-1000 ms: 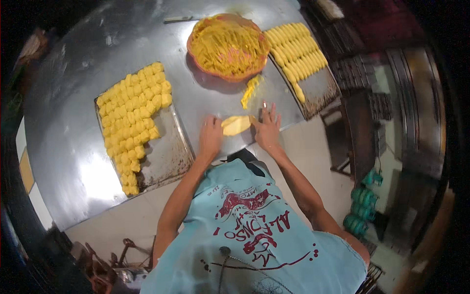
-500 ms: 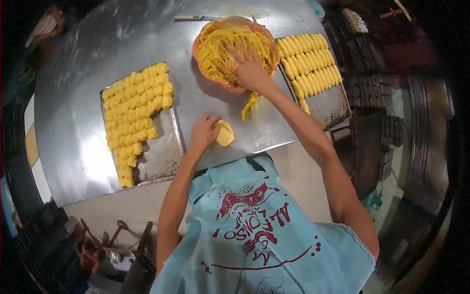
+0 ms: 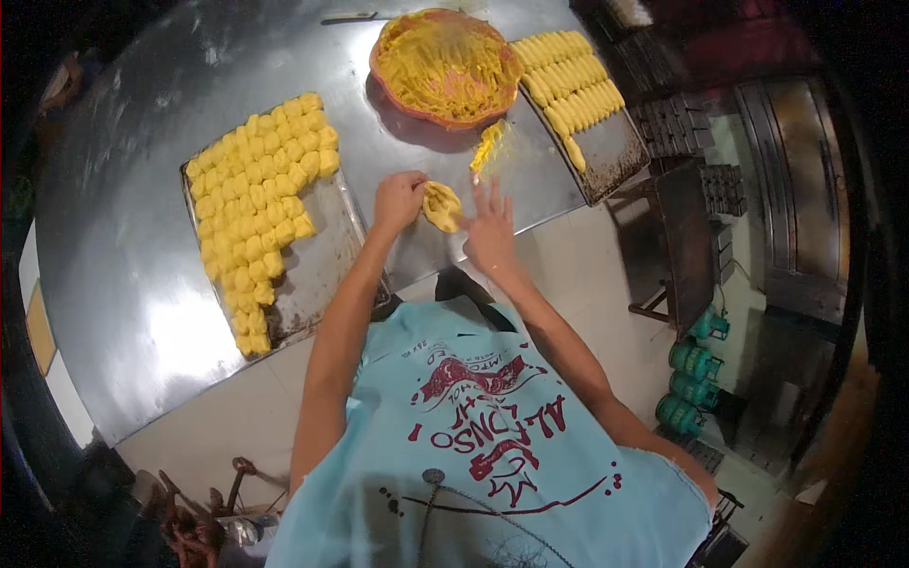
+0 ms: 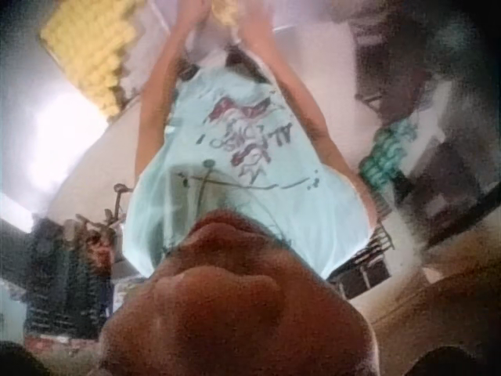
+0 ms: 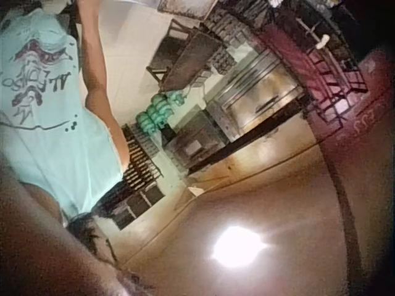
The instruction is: The recorder is forming and rolling pieces of dough, adding a yellow filling from a bowl, and placing the finished rolls onto metal trays in a bakery production area.
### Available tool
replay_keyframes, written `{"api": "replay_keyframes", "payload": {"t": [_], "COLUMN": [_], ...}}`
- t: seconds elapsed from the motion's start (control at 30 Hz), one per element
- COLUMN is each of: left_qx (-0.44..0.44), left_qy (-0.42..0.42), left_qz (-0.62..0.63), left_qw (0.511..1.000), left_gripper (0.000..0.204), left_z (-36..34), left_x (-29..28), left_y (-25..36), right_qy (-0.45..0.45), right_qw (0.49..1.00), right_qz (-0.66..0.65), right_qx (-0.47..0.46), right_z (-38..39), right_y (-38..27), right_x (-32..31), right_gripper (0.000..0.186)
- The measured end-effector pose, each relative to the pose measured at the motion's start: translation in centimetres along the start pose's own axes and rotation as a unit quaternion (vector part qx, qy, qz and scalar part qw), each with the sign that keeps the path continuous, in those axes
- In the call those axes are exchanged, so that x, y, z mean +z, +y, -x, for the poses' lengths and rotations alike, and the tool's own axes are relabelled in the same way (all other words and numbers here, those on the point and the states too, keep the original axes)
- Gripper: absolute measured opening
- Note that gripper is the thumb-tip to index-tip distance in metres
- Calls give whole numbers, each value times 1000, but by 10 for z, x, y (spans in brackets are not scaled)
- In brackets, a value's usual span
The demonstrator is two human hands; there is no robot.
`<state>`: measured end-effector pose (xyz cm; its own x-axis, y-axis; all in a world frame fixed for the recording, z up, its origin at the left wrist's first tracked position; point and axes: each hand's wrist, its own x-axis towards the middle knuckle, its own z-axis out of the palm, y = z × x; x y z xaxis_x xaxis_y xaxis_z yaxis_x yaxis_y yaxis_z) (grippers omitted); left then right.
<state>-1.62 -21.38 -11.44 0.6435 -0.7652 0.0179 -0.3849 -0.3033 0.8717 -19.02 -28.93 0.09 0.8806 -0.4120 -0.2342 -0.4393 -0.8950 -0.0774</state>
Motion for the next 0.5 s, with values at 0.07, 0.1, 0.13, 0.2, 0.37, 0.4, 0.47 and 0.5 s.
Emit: {"api": "replay_keyframes", "payload": {"t": [0.07, 0.1, 0.13, 0.2, 0.37, 0.4, 0.47, 0.5], "left_qx": [-2, -13, -8, 36, -34, -80, -72, -60], "left_qy": [8, 18, 22, 106, 12, -79, -129, -175], "left_qz": [-1, -5, -2, -197, -85, 32, 19, 10], "left_qw": [1000, 1000, 1000, 974, 996, 993, 989, 983], "left_gripper": [21, 20, 20, 17, 19, 20, 19, 19], "left_z": [9, 12, 17, 28, 17, 14, 3, -3], "left_x": [3, 5, 10, 17, 15, 2, -27, -38], "left_y": [12, 19, 28, 32, 53, 64, 88, 92], "right_qy": [94, 182, 104, 38, 89, 102, 37, -24], "right_qw": [995, 982, 992, 996, 993, 991, 993, 988], "right_qz": [-25, -56, 22, 11, -40, -19, 23, 73], "right_qx": [1, -6, -74, -79, -66, -90, -113, -137], "right_z": [3, 0, 3, -12, -143, -164, -193, -203], "right_y": [7, 16, 35, 30, 104, 118, 129, 130], "right_x": [16, 34, 79, 34, -36, -38, -45, -47], "right_gripper": [46, 42, 37, 38, 65, 75, 74, 74]}}
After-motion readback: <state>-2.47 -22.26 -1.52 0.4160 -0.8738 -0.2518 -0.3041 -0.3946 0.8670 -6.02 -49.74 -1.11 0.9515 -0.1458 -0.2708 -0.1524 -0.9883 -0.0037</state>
